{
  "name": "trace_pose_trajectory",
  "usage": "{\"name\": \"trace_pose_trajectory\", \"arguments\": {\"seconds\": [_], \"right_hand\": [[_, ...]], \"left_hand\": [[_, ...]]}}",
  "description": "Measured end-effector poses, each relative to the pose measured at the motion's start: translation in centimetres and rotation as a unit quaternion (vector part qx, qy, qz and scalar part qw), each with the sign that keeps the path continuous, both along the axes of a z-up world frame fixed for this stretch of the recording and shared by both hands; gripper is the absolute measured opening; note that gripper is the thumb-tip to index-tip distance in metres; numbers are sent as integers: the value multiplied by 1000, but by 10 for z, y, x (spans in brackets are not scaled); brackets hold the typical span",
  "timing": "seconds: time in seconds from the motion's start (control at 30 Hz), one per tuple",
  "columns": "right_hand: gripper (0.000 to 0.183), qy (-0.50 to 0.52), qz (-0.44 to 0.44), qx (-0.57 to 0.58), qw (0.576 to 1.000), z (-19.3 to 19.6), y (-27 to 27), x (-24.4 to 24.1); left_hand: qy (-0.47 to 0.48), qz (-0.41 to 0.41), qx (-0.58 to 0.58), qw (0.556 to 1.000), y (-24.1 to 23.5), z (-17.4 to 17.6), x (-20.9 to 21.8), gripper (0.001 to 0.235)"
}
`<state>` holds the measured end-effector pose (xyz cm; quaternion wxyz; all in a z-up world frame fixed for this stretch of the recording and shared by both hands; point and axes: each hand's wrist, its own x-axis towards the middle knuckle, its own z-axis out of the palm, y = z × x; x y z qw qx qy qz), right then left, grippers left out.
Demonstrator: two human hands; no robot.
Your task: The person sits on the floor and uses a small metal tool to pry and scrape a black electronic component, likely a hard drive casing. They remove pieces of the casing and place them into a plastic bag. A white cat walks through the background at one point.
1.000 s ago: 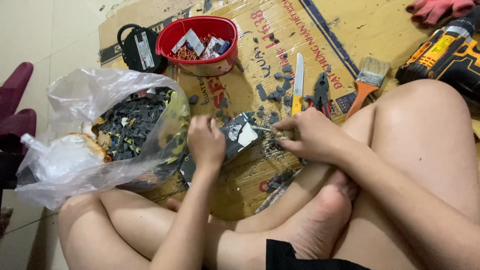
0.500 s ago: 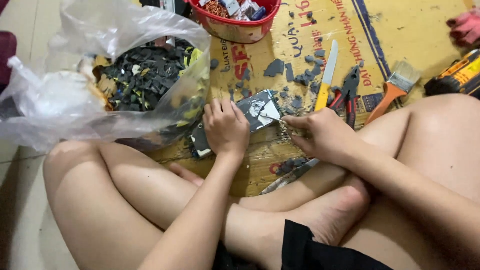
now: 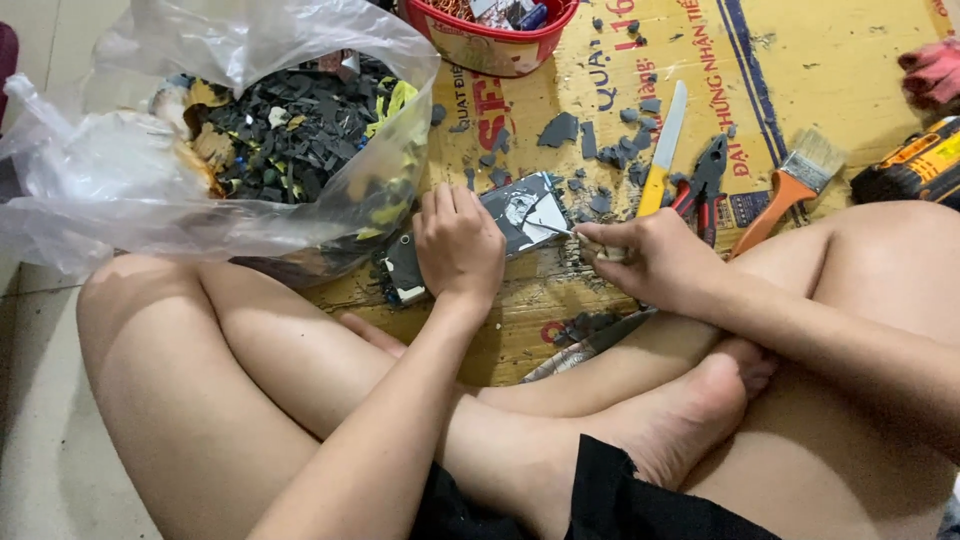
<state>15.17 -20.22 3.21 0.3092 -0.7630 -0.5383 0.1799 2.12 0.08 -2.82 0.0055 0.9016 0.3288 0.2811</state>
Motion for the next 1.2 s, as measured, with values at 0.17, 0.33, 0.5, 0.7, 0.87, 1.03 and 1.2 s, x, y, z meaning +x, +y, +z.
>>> {"name": "trace_pose_trajectory", "arguments": {"seconds": [0.17, 0.33, 0.5, 0.7, 0.87, 1.03, 1.2], "right_hand": [[40, -14, 2, 5, 1000, -1, 2, 2], [45, -344, 79, 52, 934, -10, 4, 3], [32, 122, -54, 20, 991, -24, 4, 12], [47, -377, 71, 57, 922, -22, 3, 4], [35, 233, -94, -27, 968, -20, 14, 15], [25, 545, -171, -58, 819, 4, 16, 11], [26, 509, -185, -62, 838, 2, 21, 12]], "left_hand": [[9, 1, 19, 1000, 2, -4, 0, 13], [16, -7, -13, 1000, 5, 0, -1, 18], [16, 2, 19, 1000, 7, -12, 4, 15], [5, 0, 7, 1000, 4, -9, 2, 17], [-23, -8, -11, 1000, 8, -13, 2, 19], [-33, -23, -64, 997, -1, 5, -6, 23], [-47, -124, -161, 978, -4, 16, -14, 69]]}}
